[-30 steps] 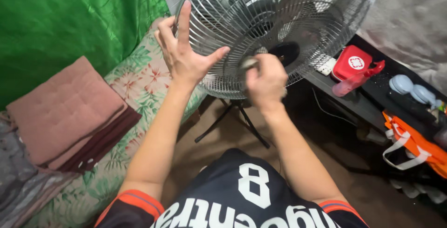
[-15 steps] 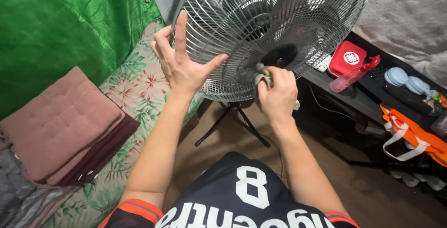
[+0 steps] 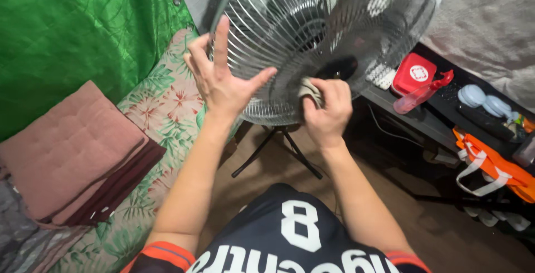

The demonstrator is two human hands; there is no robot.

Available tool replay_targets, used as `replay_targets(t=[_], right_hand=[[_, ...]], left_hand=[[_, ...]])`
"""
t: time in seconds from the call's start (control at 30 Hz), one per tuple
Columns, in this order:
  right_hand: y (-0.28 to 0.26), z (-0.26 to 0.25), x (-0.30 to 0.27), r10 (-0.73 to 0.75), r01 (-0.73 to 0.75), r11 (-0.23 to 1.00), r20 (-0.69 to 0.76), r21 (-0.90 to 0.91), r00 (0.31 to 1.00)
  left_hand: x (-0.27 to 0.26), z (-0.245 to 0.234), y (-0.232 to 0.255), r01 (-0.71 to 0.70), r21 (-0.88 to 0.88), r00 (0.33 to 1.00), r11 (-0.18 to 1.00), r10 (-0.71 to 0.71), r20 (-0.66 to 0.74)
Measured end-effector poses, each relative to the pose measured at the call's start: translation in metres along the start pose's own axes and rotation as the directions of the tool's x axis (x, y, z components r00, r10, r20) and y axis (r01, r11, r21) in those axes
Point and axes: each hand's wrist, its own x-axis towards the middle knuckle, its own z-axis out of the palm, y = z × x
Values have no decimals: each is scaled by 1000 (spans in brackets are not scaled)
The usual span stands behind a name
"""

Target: The person sweeps the floor with a broom, then moves a standing fan and wipes its front grille with a cloth. The person sprays liquid from a bottle onto the cloth and continues wiping the fan grille.

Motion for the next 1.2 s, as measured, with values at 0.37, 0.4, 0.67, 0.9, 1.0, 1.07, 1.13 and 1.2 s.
replay_targets(t=[0.37,0.4,0.67,0.9,1.0,1.07,1.13,1.2], right_hand=[[0,8,-3,61,-56,975,-19,215,998],[1,6,-2,40,-38,994,-20,100,999],[-6,14,0,-32,31,999,33,45,999],[-4,2,-5,2,-1,1000,12,-28,1000],[0,3,-5,-31,39,983,45,-177,998],[1,7,-4,-80,85,988,47,-126,996],[-5,13,-5,-87,91,992,45,-91,995],[-13,18,-3,-127,130,988,40,-80,991]], left_hand=[[-2,1,6,25,24,1000,999,-25,-4],[-2,1,6,16,23,1000,1000,-16,-11],[-4,3,8,32,20,999,999,-32,-19],[-3,3,9,13,8,1000,1000,-13,-24],[-6,4,13,17,-1,999,1000,-17,-31],[-7,4,15,26,-3,999,1000,-27,-35],[-8,2,14,37,9,999,999,-36,-32],[-6,1,13,36,16,999,999,-36,-38]])
